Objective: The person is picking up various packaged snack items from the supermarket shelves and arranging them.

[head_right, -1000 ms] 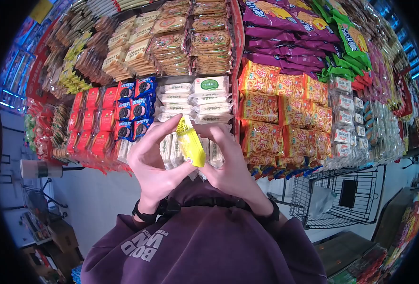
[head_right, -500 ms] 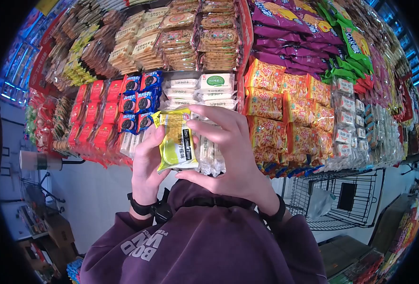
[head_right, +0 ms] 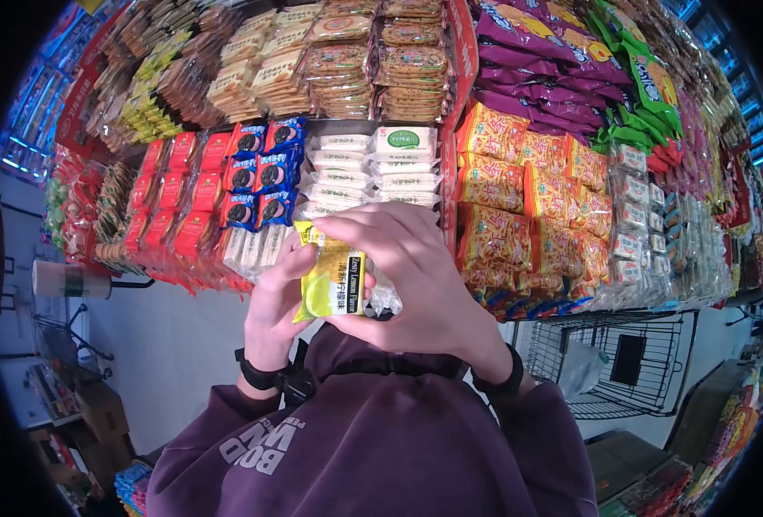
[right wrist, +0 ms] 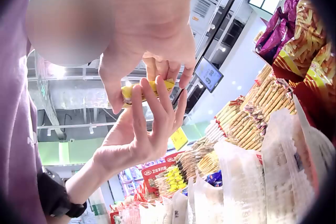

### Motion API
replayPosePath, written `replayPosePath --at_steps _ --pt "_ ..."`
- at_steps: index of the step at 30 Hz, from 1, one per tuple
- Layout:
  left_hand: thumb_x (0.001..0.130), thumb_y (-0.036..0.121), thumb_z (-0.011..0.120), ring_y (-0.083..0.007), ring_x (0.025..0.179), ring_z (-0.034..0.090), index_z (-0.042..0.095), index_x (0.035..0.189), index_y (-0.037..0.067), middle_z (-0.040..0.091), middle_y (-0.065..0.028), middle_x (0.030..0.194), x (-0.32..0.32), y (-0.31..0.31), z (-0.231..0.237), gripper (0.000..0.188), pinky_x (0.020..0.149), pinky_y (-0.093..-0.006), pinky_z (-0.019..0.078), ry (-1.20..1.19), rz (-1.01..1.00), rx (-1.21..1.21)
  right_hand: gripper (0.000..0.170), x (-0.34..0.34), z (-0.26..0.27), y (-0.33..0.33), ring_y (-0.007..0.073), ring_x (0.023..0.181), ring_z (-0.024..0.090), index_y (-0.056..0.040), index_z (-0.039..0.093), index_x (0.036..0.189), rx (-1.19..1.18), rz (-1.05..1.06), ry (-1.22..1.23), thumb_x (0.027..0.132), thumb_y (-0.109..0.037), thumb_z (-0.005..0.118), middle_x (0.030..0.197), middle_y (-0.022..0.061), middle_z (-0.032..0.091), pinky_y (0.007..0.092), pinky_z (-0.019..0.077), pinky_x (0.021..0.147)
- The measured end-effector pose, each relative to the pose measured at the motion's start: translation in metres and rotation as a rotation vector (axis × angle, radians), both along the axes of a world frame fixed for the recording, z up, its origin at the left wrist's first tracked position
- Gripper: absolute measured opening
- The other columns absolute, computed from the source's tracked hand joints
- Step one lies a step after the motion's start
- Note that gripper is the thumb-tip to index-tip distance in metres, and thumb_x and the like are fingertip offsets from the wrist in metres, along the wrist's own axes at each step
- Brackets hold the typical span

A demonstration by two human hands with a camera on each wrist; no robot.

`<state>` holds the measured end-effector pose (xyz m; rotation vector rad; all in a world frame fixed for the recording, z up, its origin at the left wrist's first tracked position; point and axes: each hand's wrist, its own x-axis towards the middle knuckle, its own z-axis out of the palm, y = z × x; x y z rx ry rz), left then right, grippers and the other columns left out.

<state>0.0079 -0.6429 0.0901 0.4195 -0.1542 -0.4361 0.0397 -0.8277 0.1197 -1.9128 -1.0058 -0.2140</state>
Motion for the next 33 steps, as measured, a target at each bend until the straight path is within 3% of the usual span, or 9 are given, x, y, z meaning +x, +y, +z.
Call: replayPosePath --at_steps 15,25,31,33 --pt "0.099 0.007 0.057 -0.0204 0.102 0.071 0.043 0.139 -0.007 0.066 -0.0168 0.118 -0.004 0.0 -0.011 0.045 0.087 -0.0276 0.0589 -0.024 -0.051 0.047 0.073 -0.003 0.005 -0.004 0.0316 0.115 0.056 -0.009 0.059 0.132 -0.007 0.052 0.018 0.065 -0.02 0.084 0.122 0.0102 0.063 0.0436 0.0416 0.101" --pt "0.088 0.004 0.071 -0.0256 0.114 0.065 0.04 0.142 -0.006 0.062 -0.0174 0.124 -0.005 0.002 -0.011 0.063 0.099 -0.0382 0.054 -0.075 -0.016 0.116 0.071 -0.001 0.0 -0.007 0.0318 0.122 0.054 -0.0104 0.059 0.132 -0.009 0.107 0.086 0.066 -0.019 0.083 0.128 0.0102 0.061 0.0458 0.0381 0.107" --pt "0.088 0.019 0.077 -0.0327 0.111 0.066 0.034 0.146 -0.005 0.061 -0.0203 0.126 -0.004 -0.001 -0.021 0.077 0.096 -0.0434 0.0563 -0.078 0.134 -0.045 0.085 -0.002 -0.006 -0.004 0.0297 0.124 0.052 -0.0119 0.052 0.137 0.24 -0.011 0.012 0.063 -0.022 0.092 0.134 0.0132 0.055 0.0453 0.0369 0.106" --pt "0.087 0.024 0.078 -0.0352 0.112 0.065 0.032 0.147 -0.004 0.06 -0.0205 0.127 -0.005 -0.003 -0.021 0.081 0.096 -0.0454 0.0556 -0.081 0.257 -0.027 0.078 -0.001 -0.012 -0.004 0.0209 0.115 0.057 -0.0092 0.052 0.129 0.287 -0.079 0.059 0.063 -0.016 0.093 0.124 0.0097 0.059 0.0377 0.043 0.099"
